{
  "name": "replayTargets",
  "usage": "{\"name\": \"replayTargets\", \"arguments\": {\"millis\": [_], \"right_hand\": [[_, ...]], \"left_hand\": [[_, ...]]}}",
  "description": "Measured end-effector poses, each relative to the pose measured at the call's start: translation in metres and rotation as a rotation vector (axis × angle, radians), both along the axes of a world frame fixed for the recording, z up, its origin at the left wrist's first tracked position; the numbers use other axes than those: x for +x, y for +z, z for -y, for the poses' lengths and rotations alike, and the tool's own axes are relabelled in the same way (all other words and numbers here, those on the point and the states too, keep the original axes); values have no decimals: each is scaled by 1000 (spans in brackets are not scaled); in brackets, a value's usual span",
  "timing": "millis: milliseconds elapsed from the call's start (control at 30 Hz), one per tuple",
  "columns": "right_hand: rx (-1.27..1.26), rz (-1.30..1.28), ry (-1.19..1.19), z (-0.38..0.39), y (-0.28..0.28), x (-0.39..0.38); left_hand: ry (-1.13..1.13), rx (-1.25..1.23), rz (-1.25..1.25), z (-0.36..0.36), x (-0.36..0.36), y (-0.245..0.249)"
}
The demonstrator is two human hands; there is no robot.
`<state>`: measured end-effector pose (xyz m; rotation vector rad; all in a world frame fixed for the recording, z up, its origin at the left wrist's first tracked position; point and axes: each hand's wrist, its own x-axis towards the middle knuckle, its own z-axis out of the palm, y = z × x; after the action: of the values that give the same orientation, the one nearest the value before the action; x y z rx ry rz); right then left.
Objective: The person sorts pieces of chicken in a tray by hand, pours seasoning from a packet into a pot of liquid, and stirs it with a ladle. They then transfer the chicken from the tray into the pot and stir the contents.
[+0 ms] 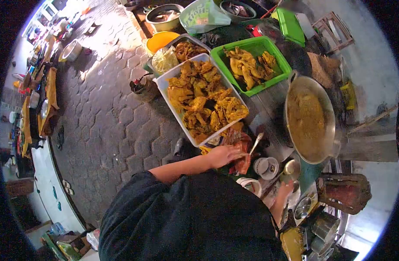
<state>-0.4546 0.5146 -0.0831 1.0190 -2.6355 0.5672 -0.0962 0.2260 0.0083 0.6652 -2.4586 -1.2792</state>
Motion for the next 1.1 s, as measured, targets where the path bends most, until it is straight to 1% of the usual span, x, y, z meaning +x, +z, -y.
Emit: {"name": "replayTargets", "arguments": {"millis": [33, 67, 100, 167, 200, 233, 300, 333, 367, 433, 467, 533, 567, 633, 667, 700, 767, 833, 900, 967, 1033, 1067, 1100], "right_hand": [[3, -3, 3, 15, 16, 12], [26, 76, 1, 50, 64, 44], [49, 153, 1, 90, 107, 79], [-16, 158, 175, 157, 147, 141], [4, 186, 272, 191, 154, 169], [25, 216, 370, 225, 159, 198], [-30, 217, 704, 287, 171, 261], [26, 216, 790, 314, 167, 286], [80, 213, 877, 339, 159, 309], [138, 111, 988, 383, 140, 351], [141, 108, 994, 401, 130, 365], [318, 26, 1056, 430, 109, 383], [323, 30, 1066, 440, 95, 391], [579, -150, 954, 449, 86, 390], [586, -85, 964, 449, 82, 388], [591, -85, 961, 449, 83, 388], [552, -75, 921, 450, 84, 386], [525, -33, 891, 448, 93, 381], [522, -99, 780, 445, 94, 378], [550, -98, 739, 440, 97, 373], [426, 25, 646, 435, 101, 369], [405, -28, 615, 432, 103, 370], [407, -27, 611, 430, 102, 368]], "left_hand": [[28, 9, -140, 7, 10, -1], [75, 109, -81, 17, 25, 31], [79, 112, -86, 28, 38, 31], [232, 107, -110, 49, 66, 30], [306, 34, -123, 62, 83, 35], [380, -40, -134, 75, 102, 42], [564, -9, -151, 96, 140, 44], [657, 141, -63, 104, 158, 58], [701, -5, -149, 114, 177, 40], [811, 31, -93, 128, 208, 45], [817, 33, -95, 132, 223, 42], [910, 10, -136, 140, 248, 37], [920, 14, -132, 145, 266, 35], [964, -8, -65, 148, 284, 39], [978, -6, -84, 148, 291, 31], [975, -2, -85, 150, 297, 28], [960, -42, 22, 152, 305, 24], [943, -22, 5, 158, 308, 22], [919, -2, -10, 166, 308, 21], [900, 20, 30, 173, 304, 21], [889, 29, -21, 178, 298, 21], [882, 33, -67, 180, 295, 21], [879, 36, -66, 181, 293, 22]]}}
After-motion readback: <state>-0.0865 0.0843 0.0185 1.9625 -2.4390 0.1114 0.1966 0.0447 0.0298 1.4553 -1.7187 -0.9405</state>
